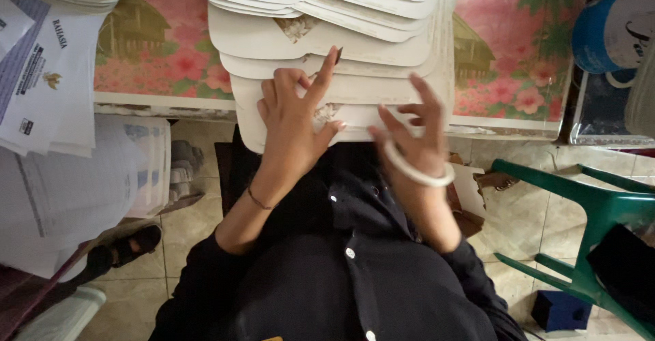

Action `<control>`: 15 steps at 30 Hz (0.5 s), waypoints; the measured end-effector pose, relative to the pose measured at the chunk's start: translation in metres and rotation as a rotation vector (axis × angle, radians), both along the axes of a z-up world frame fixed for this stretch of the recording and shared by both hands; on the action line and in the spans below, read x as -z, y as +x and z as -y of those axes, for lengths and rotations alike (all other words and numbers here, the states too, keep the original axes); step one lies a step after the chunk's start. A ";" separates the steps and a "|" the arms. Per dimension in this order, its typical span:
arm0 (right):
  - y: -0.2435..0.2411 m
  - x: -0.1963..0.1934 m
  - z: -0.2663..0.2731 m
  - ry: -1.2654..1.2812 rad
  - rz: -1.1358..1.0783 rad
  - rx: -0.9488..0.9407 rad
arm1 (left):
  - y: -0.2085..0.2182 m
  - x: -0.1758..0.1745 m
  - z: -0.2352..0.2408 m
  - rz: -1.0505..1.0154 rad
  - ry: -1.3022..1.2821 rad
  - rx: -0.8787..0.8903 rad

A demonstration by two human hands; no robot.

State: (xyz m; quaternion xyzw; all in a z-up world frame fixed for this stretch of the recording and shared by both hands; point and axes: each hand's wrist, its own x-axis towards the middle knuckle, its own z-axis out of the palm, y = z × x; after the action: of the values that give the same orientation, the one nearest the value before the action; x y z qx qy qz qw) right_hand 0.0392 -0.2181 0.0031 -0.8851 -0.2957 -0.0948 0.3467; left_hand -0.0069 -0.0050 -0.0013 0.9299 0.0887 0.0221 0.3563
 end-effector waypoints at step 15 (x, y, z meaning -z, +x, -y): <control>0.021 -0.014 0.053 -0.039 -0.044 0.191 | 0.030 0.020 0.055 0.173 0.060 0.068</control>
State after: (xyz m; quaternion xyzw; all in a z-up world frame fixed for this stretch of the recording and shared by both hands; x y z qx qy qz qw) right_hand 0.0603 -0.2709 0.0172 -0.9177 -0.2042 -0.1022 0.3252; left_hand 0.0236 -0.0599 -0.0209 0.9373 0.0252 0.0928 0.3350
